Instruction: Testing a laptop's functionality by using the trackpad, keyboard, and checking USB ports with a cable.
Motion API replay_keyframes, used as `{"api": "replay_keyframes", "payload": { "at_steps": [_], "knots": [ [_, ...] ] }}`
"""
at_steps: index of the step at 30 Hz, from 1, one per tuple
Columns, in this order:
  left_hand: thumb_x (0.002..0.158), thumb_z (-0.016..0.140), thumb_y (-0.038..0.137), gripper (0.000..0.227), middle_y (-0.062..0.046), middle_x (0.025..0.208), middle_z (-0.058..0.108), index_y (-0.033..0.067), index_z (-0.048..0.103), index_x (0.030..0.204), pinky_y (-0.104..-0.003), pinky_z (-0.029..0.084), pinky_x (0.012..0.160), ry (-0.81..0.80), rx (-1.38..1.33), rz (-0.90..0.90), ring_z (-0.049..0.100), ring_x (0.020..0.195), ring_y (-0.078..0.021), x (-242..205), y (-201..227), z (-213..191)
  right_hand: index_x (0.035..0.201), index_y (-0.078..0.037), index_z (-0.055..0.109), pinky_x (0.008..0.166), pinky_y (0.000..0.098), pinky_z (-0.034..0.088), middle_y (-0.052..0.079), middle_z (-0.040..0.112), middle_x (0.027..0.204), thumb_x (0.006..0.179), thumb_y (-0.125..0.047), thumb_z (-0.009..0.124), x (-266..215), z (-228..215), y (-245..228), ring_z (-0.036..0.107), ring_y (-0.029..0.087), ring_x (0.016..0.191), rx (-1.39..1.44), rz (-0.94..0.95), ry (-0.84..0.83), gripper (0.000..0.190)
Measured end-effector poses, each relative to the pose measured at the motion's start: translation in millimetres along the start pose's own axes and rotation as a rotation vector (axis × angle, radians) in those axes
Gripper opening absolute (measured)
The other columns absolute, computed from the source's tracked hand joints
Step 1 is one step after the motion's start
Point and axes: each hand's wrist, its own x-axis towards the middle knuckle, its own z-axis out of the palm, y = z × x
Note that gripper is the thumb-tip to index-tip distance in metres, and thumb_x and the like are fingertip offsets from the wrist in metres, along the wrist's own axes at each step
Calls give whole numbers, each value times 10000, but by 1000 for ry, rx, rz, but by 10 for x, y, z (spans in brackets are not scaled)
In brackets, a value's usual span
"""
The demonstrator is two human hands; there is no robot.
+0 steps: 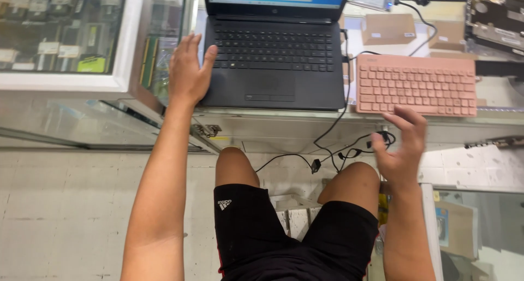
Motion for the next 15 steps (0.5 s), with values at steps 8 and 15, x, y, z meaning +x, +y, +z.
{"api": "replay_keyframes", "payload": {
  "at_steps": [8,15],
  "knots": [
    [1091,364,535,677,-203,1530,478,-3,504,1477,-568,280,1118,74,9,77,405,1416,-379,25,-112,58,1291,100,681,1089,575,500,289,565,1384,996,-23,745,-1450,-1124,104,580,452,1291,-546,323,87,327],
    [1082,293,605,758,-199,1508,490,-12,503,1468,-550,329,1101,83,-50,91,429,1393,-376,-47,-47,21,1436,-78,604,1039,645,443,254,474,1512,940,-460,622,-2169,-1329,0,456,441,1384,-695,775,-213,626]
  ]
}}
